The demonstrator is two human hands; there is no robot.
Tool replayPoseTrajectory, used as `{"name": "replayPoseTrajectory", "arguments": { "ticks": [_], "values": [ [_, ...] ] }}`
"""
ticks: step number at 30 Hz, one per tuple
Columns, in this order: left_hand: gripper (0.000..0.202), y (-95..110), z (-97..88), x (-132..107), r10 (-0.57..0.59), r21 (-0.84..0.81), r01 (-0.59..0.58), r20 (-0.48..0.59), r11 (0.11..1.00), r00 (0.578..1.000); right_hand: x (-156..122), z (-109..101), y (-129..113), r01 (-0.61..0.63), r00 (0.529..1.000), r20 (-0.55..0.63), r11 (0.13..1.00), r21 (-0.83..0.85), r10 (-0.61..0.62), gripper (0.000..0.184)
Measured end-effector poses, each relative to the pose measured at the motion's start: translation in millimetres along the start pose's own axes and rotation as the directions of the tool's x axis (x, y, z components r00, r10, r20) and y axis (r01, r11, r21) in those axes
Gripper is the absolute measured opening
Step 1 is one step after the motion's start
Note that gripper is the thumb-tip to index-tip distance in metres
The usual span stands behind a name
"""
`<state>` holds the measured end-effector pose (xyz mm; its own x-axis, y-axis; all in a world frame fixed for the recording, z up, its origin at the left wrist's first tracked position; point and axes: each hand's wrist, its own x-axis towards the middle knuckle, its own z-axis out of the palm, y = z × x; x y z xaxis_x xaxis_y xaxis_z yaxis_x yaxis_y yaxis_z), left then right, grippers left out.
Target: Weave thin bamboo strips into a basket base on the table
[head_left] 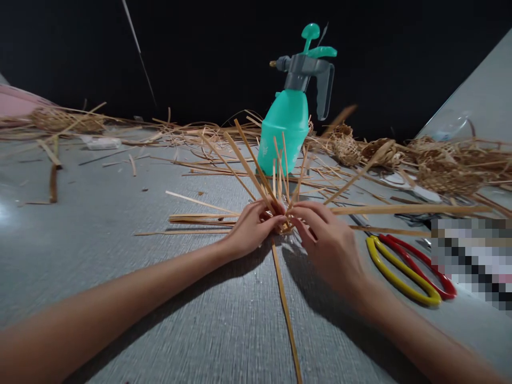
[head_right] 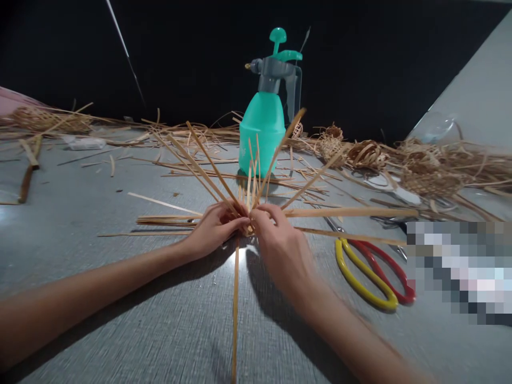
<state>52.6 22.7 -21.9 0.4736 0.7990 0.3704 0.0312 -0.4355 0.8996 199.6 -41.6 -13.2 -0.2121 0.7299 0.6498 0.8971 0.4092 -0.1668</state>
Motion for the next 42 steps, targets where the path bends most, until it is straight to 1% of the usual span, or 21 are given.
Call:
{"name": "replayPoseTrajectory", "arguments": {
  "ticks": [2, 4, 5, 7, 9, 10, 14, 20, 23, 24, 26, 28, 29, 30, 32, 34, 36, 37, 38, 39, 42],
  "values": [
    [0.004, -1.8, -0.4, 0.1, 0.009, 0.01, -0.009, -0.004, 1.0, 1.0, 3.8, 1.9, -2.5, -0.061, 0.998, 0.026, 0.997, 0.045, 0.06, 0.027],
    [0.003, -4.0, -0.4, -0.3, 0.017, -0.007, -0.017, -0.002, 1.0, 1.0, 6.9, 2.8, -5.4, -0.128, 0.99, 0.071, 0.98, 0.154, 0.118, 0.027],
    [0.002, -4.9, -0.3, -0.6, 0.019, -0.034, -0.019, 0.004, 0.999, 1.0, 8.1, 2.5, -7.1, -0.176, 0.983, 0.093, 0.956, 0.234, 0.158, 0.026],
    [0.002, -5.2, 0.1, -1.2, 0.01, -0.118, -0.006, 0.032, 0.993, 0.999, 9.8, 0.8, -10.4, -0.298, 0.954, 0.136, 0.871, 0.39, 0.266, 0.022],
    [0.002, -3.8, 0.4, -1.9, -0.011, -0.173, 0.021, 0.061, 0.985, 0.998, 10.3, -2.1, -12.5, -0.381, 0.924, 0.159, 0.798, 0.467, 0.348, 0.017],
    [0.001, -2.6, 0.4, -2.2, -0.025, -0.16, 0.035, 0.065, 0.986, 0.998, 10.1, -3.6, -12.7, -0.395, 0.917, 0.156, 0.788, 0.472, 0.366, 0.016],
    [0.002, 0.0, 0.1, -2.5, -0.052, -0.092, 0.056, 0.048, 0.994, 0.998, 5.9, -8.4, -8.0, -0.384, 0.922, 0.129, 0.819, 0.427, 0.365, 0.013],
    [0.004, -6.4, -0.1, -1.6, -0.014, -0.109, 0.023, 0.082, 0.994, 0.997, -1.5, -8.0, 0.9, -0.413, 0.908, 0.127, 0.812, 0.412, 0.398, 0.021],
    [0.005, -7.2, -0.1, -1.7, -0.012, -0.101, 0.019, 0.069, 0.995, 0.998, -2.6, -8.4, 0.4, -0.421, 0.906, 0.137, 0.819, 0.389, 0.4, 0.017],
    [0.005, -6.9, 0.0, -1.7, -0.011, -0.103, 0.017, 0.061, 0.995, 0.998, -2.8, -9.4, -0.5, -0.402, 0.914, 0.113, 0.838, 0.369, 0.389, 0.015],
    [0.005, -6.6, 0.3, -1.9, 0.002, -0.112, 0.004, 0.048, 0.994, 0.999, -2.9, -13.1, -3.1, -0.323, 0.942, 0.006, 0.903, 0.284, 0.335, 0.014],
    [0.005, -7.3, 0.8, -2.1, 0.026, -0.113, -0.021, 0.037, 0.993, 0.999, -3.1, -18.4, -6.3, -0.237, 0.961, -0.114, 0.963, 0.132, 0.252, 0.016],
    [0.005, -8.0, 1.1, -2.1, 0.035, -0.109, -0.031, 0.034, 0.994, 0.999, -3.2, -21.2, -7.7, -0.213, 0.966, -0.14, 0.976, 0.053, 0.218, 0.016],
    [0.005, -9.0, 1.3, -2.1, 0.041, -0.104, -0.037, 0.031, 0.994, 0.999, -3.3, -23.7, -9.1, -0.199, 0.971, -0.133, 0.98, -0.007, 0.196, 0.016],
    [0.006, -11.0, 1.5, -2.0, 0.045, -0.098, -0.042, 0.031, 0.994, 0.999, -3.1, -26.4, -11.2, -0.164, 0.985, -0.065, 0.986, -0.041, 0.161, 0.017],
    [0.007, -12.9, 1.3, -1.9, 0.05, -0.087, -0.047, 0.028, 0.995, 0.998, -2.2, -24.2, -12.5, -0.092, 0.996, -0.009, 0.996, 0.021, 0.093, 0.018],
    [0.006, -14.8, 0.8, -1.9, 0.064, -0.064, -0.063, 0.022, 0.996, 0.998, -0.9, -16.6, -12.9, -0.012, 1.0, 0.023, 0.995, 0.103, 0.01, 0.019],
    [0.006, -15.7, 0.7, -2.0, 0.072, -0.053, -0.071, 0.017, 0.996, 0.997, -0.4, -11.4, -12.6, 0.005, 0.999, 0.043, 0.991, 0.135, -0.011, 0.019],
    [0.006, -16.5, 0.6, -2.2, 0.078, -0.049, -0.077, 0.015, 0.996, 0.997, -0.2, -5.8, -12.0, -0.007, 0.998, 0.065, 0.987, 0.159, -0.004, 0.02],
    [0.006, -17.2, 0.6, -2.6, 0.081, -0.054, -0.079, 0.019, 0.995, 0.997, -0.2, -0.3, -10.9, -0.043, 0.996, 0.086, 0.983, 0.178, 0.028, 0.02],
    [0.006, -17.4, 1.0, -4.1, 0.069, -0.092, -0.066, 0.027, 0.994, 0.997, -0.9, 11.4, -6.2, -0.205, 0.976, 0.121, 0.947, 0.246, 0.18, 0.02]
  ]
}}
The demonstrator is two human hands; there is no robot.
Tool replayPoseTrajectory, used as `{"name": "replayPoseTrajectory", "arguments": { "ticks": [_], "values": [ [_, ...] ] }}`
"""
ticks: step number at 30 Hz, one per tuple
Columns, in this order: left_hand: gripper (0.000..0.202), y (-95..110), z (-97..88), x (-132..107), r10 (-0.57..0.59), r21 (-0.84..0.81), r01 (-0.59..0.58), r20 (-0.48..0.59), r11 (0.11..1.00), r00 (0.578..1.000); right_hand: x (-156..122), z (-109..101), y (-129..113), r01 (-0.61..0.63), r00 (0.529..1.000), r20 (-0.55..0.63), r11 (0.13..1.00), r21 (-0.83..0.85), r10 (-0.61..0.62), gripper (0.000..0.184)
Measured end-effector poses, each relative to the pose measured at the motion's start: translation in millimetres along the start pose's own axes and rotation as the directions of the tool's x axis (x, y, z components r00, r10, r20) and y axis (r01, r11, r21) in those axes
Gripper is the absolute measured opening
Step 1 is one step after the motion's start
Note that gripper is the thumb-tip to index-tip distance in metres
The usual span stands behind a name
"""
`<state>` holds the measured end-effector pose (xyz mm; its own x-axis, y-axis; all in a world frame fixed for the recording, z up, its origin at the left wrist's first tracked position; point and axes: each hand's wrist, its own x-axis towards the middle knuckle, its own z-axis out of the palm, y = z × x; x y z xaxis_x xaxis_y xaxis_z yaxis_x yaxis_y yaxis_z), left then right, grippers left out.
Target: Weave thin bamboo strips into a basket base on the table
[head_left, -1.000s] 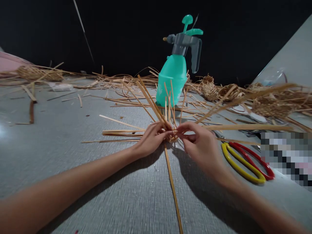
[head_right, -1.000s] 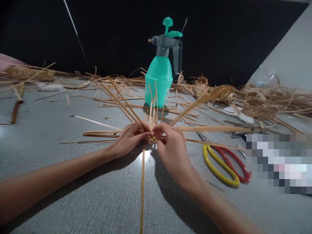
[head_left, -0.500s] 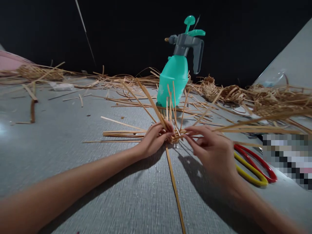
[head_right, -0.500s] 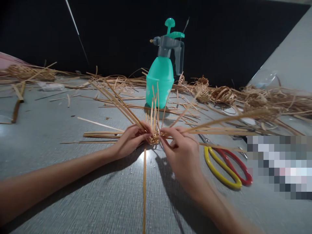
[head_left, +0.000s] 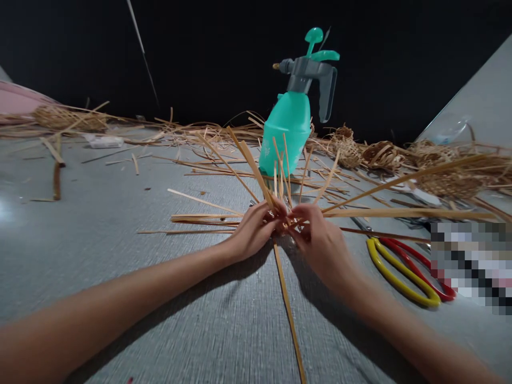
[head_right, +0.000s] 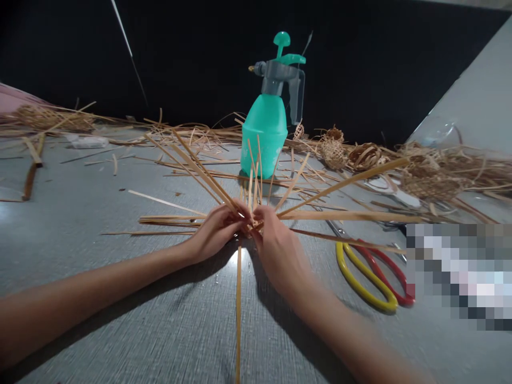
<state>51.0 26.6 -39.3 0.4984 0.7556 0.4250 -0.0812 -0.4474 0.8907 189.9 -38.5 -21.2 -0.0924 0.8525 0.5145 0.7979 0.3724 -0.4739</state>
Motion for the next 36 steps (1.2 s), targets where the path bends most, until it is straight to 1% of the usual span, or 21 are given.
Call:
{"name": "replayPoseTrajectory", "arguments": {
  "ticks": [2, 4, 8, 11, 14, 16, 17, 19, 20, 22, 24, 25, 27, 29, 30, 31, 32, 33, 34, 35, 36],
  "values": [
    [0.006, 1.6, 0.1, -1.5, -0.008, 0.005, 0.008, -0.01, 1.0, 1.0, 1.3, 1.8, 3.5, -0.061, 0.997, 0.044, 0.993, 0.099, 0.057, 0.021],
    [0.005, 4.1, -0.5, -3.3, -0.015, 0.03, 0.016, -0.024, 0.999, 1.0, 3.3, 1.1, 4.8, -0.087, 0.992, 0.109, 0.979, 0.187, 0.068, 0.022],
    [0.007, 10.9, -2.4, -6.4, -0.014, 0.087, 0.015, -0.017, 0.996, 1.0, 7.9, -0.6, 5.1, -0.111, 0.981, 0.185, 0.96, 0.257, 0.064, 0.025],
    [0.009, 16.5, -2.6, -6.4, 0.016, 0.202, -0.003, -0.065, 0.979, 0.998, 10.2, 0.6, 7.2, -0.103, 0.974, 0.219, 0.964, 0.245, 0.049, 0.025],
    [0.008, 21.0, -1.7, -5.4, 0.015, 0.248, 0.0, -0.059, 0.969, 0.998, 12.0, 1.5, 9.3, -0.077, 0.977, 0.208, 0.977, 0.196, 0.036, 0.019],
    [0.008, 23.4, -1.8, -4.8, -0.018, 0.232, 0.034, -0.069, 0.972, 0.997, 13.5, 0.8, 9.1, -0.034, 0.98, 0.2, 0.987, 0.157, 0.002, 0.016],
    [0.009, 24.8, -2.3, -4.5, -0.037, 0.236, 0.058, -0.092, 0.97, 0.995, 14.3, 0.0, 8.6, -0.013, 0.98, 0.197, 0.99, 0.144, -0.016, 0.015],
    [0.011, 28.4, -4.4, -4.3, -0.065, 0.296, 0.103, -0.135, 0.95, 0.989, 15.7, -1.8, 7.1, 0.024, 0.98, 0.195, 0.992, 0.126, -0.048, 0.015],
    [0.01, 30.7, -5.9, -4.3, -0.077, 0.334, 0.119, -0.137, 0.935, 0.988, 16.2, -2.7, 6.4, 0.038, 0.979, 0.197, 0.992, 0.121, -0.062, 0.014],
    [0.005, 35.4, -9.0, -5.2, -0.094, 0.37, 0.127, -0.105, 0.92, 0.99, 16.8, -4.1, 5.3, 0.06, 0.975, 0.206, 0.992, 0.108, -0.082, 0.012],
    [0.003, 39.6, -11.5, -8.3, -0.108, 0.353, 0.117, -0.046, 0.928, 0.993, 16.7, -4.7, 4.9, 0.075, 0.971, 0.219, 0.994, 0.081, -0.091, 0.011],
    [0.005, 41.1, -12.4, -11.0, -0.111, 0.338, 0.113, -0.027, 0.934, 0.994, 16.6, -4.6, 4.8, 0.077, 0.97, 0.224, 0.995, 0.066, -0.09, 0.011],
    [0.013, 42.8, -13.5, -19.0, -0.098, 0.319, 0.103, -0.03, 0.942, 0.995, 16.2, -4.1, 4.8, 0.076, 0.969, 0.234, 0.996, 0.044, -0.085, 0.01],
    [0.03, 43.1, -14.8, -29.4, -0.036, 0.331, 0.057, -0.068, 0.942, 0.997, 15.9, -3.4, 4.8, 0.075, 0.965, 0.248, 0.996, 0.044, -0.083, 0.01],
    [0.035, 42.9, -15.9, -34.8, 0.02, 0.379, 0.008, -0.069, 0.925, 0.997, 15.8, -3.0, 4.8, 0.072, 0.964, 0.254, 0.996, 0.045, -0.082, 0.01],
    [0.037, 42.6, -17.4, -39.8, 0.097, 0.457, -0.066, -0.044, 0.887, 0.994, 15.7, -2.6, 4.8, 0.07, 0.963, 0.257, 0.996, 0.046, -0.079, 0.011],
    [0.034, 42.6, -19.6, -44.1, 0.171, 0.547, -0.15, 0.013, 0.824, 0.985, 15.6, -2.3, 4.7, 0.069, 0.963, 0.257, 0.997, 0.046, -0.078, 0.011],
    [0.028, 42.7, -22.2, -47.4, 0.227, 0.621, -0.242, 0.105, 0.745, 0.968, 15.5, -1.9, 4.7, 0.066, 0.965, 0.252, 0.997, 0.045, -0.075, 0.011],
    [0.02, 43.3, -25.4, -49.7, 0.248, 0.665, -0.33, 0.219, 0.67, 0.944, 15.4, -1.6, 4.5, 0.061, 0.967, 0.245, 0.997, 0.041, -0.07, 0.011],
    [0.015, 44.2, -28.8, -50.9, 0.244, 0.684, -0.402, 0.32, 0.609, 0.915, 15.4, -1.3, 4.3, 0.054, 0.969, 0.238, 0.998, 0.036, -0.061, 0.01],
    [0.014, 45.5, -32.3, -51.1, 0.229, 0.691, -0.444, 0.385, 0.571, 0.894, 15.3, -1.0, 4.1, 0.047, 0.971, 0.234, 0.998, 0.031, -0.053, 0.01]
  ]
}}
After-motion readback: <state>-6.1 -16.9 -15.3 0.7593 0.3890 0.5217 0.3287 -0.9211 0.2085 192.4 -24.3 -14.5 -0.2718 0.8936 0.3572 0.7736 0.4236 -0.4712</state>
